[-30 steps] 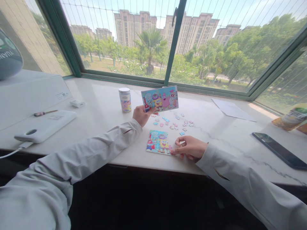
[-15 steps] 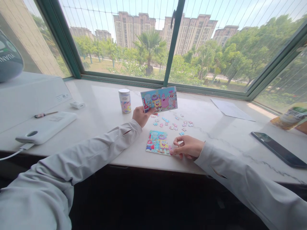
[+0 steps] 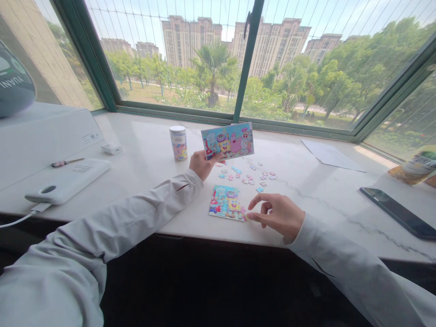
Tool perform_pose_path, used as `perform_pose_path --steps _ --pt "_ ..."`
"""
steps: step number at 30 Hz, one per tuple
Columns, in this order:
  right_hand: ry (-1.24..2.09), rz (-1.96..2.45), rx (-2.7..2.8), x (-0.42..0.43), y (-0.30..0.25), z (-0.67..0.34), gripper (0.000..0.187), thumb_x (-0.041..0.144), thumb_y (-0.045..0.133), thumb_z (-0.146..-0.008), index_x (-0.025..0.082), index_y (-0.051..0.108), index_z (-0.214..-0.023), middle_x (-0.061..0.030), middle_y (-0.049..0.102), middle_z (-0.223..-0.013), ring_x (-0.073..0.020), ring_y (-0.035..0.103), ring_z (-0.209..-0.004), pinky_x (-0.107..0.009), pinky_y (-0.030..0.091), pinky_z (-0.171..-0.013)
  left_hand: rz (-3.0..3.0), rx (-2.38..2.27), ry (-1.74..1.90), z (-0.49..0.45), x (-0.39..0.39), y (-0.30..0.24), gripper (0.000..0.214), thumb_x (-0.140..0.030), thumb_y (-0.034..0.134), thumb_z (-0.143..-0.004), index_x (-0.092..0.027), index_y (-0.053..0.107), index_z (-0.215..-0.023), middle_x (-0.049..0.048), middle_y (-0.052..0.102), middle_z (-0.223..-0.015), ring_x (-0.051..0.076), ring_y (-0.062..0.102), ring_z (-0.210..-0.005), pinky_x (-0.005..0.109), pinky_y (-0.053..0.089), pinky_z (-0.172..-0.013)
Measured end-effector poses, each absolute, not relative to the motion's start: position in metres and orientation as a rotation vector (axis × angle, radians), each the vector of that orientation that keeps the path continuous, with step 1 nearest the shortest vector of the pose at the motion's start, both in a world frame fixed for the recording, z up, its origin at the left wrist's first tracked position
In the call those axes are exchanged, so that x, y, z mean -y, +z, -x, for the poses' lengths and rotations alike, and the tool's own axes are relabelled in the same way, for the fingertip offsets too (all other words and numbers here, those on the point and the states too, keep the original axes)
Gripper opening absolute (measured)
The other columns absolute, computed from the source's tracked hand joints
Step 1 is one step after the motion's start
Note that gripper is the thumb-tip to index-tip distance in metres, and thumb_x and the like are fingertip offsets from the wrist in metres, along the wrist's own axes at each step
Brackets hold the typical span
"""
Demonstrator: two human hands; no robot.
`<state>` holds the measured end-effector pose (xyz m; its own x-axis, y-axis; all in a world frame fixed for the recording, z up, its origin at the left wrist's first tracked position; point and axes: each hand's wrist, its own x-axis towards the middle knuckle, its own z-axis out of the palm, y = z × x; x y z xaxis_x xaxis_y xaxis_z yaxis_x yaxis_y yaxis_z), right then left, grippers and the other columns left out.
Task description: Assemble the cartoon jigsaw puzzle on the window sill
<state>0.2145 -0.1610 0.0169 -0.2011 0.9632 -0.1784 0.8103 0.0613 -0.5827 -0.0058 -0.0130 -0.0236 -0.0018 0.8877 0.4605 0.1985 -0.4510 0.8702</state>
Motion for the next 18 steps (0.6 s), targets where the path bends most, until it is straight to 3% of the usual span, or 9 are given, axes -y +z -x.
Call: perform_pose_path --steps 6,11,18 --pt "0.708 1.828 2.170 0.169 0.016 -0.214 0.026 0.048 0.065 -0.076 0.027 0.072 -0.091 0.0024 0.067 -0.055 -0.0166 0.061 -0.062 -0.028 0.040 -0.063 -1.647 -1.151 1.526 0.005 0.012 -0.024 0.040 -0.047 0.071 -0.071 -0.014 0.077 -0.092 0.0082 0.076 -0.083 0.023 0.070 -0.077 0.028 0.052 -0.062" --pt "0.823 1.811 2.153 0.166 0.016 -0.215 0.023 0.044 0.068 -0.073 0.024 0.072 -0.085 0.0016 0.068 -0.059 -0.0153 0.060 -0.060 -0.028 0.040 -0.061 -1.649 -1.201 1.504 0.005 0.014 -0.023 0.041 -0.049 0.070 -0.070 -0.015 0.076 -0.092 0.0077 0.076 -0.080 0.021 0.069 -0.071 0.027 0.049 -0.055" --pt "0.991 1.793 2.111 0.159 0.015 -0.220 0.022 0.042 0.072 -0.068 0.022 0.069 -0.075 0.0013 0.066 -0.055 -0.0139 0.057 -0.056 -0.026 0.038 -0.056 -1.656 -1.184 1.522 0.005 0.014 -0.023 0.041 -0.050 0.069 -0.071 -0.014 0.076 -0.092 0.0080 0.076 -0.079 0.021 0.069 -0.071 0.027 0.050 -0.057"
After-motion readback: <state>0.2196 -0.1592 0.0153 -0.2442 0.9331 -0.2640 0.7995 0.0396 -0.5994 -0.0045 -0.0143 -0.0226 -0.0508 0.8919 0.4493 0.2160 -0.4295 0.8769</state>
